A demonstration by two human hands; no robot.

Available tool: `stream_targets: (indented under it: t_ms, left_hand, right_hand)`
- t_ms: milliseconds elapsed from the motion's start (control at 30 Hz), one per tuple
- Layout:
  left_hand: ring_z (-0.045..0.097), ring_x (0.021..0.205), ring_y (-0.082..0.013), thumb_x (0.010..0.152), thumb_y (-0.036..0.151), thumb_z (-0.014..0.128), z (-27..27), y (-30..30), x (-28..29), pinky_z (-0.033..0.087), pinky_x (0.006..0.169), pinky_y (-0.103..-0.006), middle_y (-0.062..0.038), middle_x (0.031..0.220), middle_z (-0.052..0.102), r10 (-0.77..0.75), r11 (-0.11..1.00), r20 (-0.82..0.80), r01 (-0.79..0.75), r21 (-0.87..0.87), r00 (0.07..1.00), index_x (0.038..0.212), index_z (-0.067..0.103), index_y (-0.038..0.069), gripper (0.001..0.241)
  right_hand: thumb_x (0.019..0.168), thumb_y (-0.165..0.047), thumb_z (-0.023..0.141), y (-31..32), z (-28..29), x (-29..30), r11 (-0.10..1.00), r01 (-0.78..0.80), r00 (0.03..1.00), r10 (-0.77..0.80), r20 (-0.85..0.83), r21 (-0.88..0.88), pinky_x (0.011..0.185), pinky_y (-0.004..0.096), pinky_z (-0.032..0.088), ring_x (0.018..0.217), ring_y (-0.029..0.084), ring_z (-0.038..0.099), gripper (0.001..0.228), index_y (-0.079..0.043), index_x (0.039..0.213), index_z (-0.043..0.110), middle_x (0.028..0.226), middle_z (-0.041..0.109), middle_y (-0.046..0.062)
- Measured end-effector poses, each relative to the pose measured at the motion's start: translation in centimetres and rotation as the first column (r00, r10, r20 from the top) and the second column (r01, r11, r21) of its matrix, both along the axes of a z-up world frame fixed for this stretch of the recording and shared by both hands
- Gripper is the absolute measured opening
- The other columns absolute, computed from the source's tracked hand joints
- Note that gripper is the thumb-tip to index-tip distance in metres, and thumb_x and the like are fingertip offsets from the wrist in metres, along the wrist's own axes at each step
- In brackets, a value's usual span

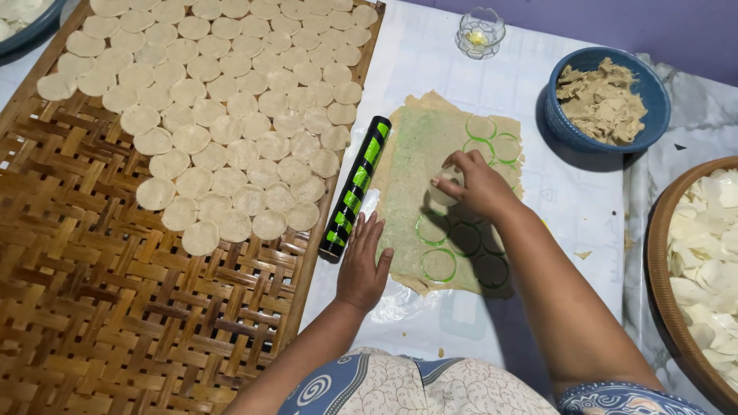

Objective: Cutting circular wrappers from a sheet of dough and placing them on a drying tray.

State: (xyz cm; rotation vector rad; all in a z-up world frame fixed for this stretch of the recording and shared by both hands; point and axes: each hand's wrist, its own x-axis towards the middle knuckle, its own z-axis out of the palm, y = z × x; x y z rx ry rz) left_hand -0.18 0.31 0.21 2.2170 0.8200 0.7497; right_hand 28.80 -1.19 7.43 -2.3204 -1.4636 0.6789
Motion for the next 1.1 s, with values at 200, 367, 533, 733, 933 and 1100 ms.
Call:
stream_targets:
  t_ms: [200,367,533,733,933,1100]
  left_hand:
    - [0.025,0.153,-0.0408,0.107,0.041,0.039,0.0,0.1,0.0,0.020,0.125,-0.0481,-0.020,0.161,0.038,-0.004,1.000,0.000,0.004,0.003,1.000,0.149,0.044,0.004,0.056]
    - [0.025,0.152,-0.0408,0.107,0.043,0.037,0.0,0.2,0.1,0.020,0.125,-0.0481,-0.020,0.161,0.037,-0.002,1.000,-0.004,0.002,-0.009,1.000,0.149,0.044,0.005,0.057]
    - [0.025,0.152,-0.0411,0.107,0.042,0.037,0.3,0.3,0.1,0.020,0.124,-0.0483,-0.020,0.161,0.037,-0.010,1.000,-0.010,0.010,-0.003,1.000,0.150,0.044,0.004,0.057]
    - [0.023,0.153,-0.0411,0.108,0.041,0.036,0.5,0.2,0.0,0.019,0.125,-0.0480,-0.020,0.162,0.036,-0.023,0.999,-0.018,0.022,-0.029,1.000,0.150,0.043,0.004,0.057]
    - [0.023,0.153,-0.0406,0.108,0.042,0.035,0.9,0.3,-0.1,0.019,0.125,-0.0480,-0.020,0.162,0.035,-0.016,0.999,-0.027,0.015,-0.028,1.000,0.150,0.042,0.004,0.057]
    - [0.020,0.153,-0.0429,0.107,0.039,0.038,1.2,0.3,0.1,0.019,0.124,-0.0515,-0.022,0.163,0.032,-0.038,0.987,0.003,0.038,-0.154,0.999,0.152,0.040,0.003,0.057]
  right_hand:
    - [0.094,-0.059,0.062,0.7,-1.9,-0.8,0.998,0.002,1.000,0.000,0.029,-0.070,0.095,0.063,0.054,0.108,0.053,0.065,0.045,-0.024,0.122,0.054,0.126,0.053,0.015]
    - [0.097,-0.064,0.055,0.6,-4.2,-1.7,0.993,0.005,0.997,0.004,0.073,-0.114,0.091,0.061,0.056,0.100,0.052,0.069,0.045,-0.026,0.121,0.051,0.126,0.050,0.011]
    - [0.098,-0.063,0.049,1.0,-3.6,-1.6,0.985,-0.029,0.992,0.050,0.119,-0.172,0.090,0.061,0.057,0.098,0.053,0.070,0.044,-0.025,0.121,0.049,0.125,0.050,0.011]
    - [0.100,-0.058,0.049,0.8,-3.2,-1.9,0.987,-0.074,0.993,0.086,0.083,-0.141,0.086,0.066,0.057,0.096,0.058,0.068,0.042,-0.020,0.119,0.048,0.123,0.050,0.014]
    - [0.099,-0.058,0.049,0.9,-2.9,-1.8,0.978,-0.108,0.989,0.123,0.077,-0.179,0.090,0.066,0.056,0.098,0.058,0.067,0.041,-0.022,0.120,0.047,0.126,0.048,0.013]
    - [0.099,-0.059,0.052,1.1,-3.0,-1.5,0.989,-0.045,0.996,0.054,0.068,-0.139,0.091,0.063,0.056,0.100,0.056,0.067,0.043,-0.022,0.120,0.050,0.123,0.050,0.015]
